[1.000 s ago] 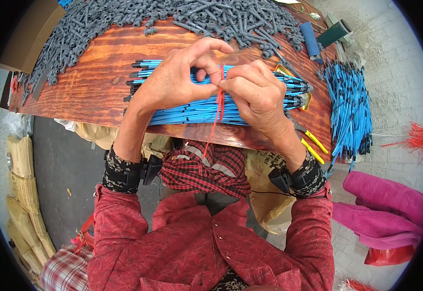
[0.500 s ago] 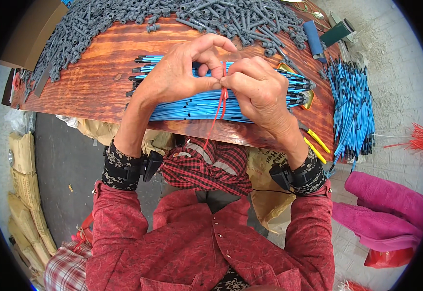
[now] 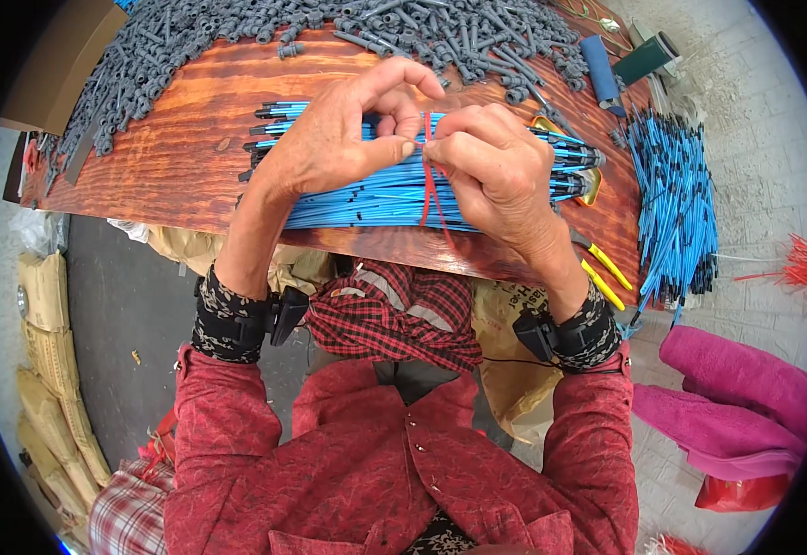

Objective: Bundling small blue plastic tubes together using red string at a workbench.

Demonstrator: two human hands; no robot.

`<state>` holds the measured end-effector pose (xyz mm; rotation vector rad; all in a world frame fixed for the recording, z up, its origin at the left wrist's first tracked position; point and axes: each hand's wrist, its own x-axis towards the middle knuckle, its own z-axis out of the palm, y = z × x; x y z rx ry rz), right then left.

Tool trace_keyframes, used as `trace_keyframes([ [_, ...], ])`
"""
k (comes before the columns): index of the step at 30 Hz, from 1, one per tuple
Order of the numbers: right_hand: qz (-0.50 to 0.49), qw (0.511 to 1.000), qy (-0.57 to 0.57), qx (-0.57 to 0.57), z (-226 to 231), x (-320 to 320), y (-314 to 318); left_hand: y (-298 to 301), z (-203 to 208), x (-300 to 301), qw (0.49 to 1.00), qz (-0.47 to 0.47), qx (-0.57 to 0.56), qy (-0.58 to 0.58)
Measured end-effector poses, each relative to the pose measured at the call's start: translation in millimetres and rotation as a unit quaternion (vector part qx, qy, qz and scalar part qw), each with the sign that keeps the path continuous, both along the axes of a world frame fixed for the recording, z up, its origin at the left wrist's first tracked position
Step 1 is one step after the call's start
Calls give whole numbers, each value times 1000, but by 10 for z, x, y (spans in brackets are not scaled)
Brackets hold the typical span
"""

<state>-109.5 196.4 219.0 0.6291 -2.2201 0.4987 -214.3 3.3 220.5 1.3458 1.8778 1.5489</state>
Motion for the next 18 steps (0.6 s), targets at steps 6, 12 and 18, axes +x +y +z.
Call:
trace_keyframes([
  [6,4,1000,-4,-2,-16,-1,23,35,-58,11,999,52,-4,11],
  [12,11,1000,-10,-24,-29,-4,47,97,-37,58,986,136,-38,90],
  [18,21,999,-22,-40,-15,3,55,175,-42,81,965,196,-34,174],
])
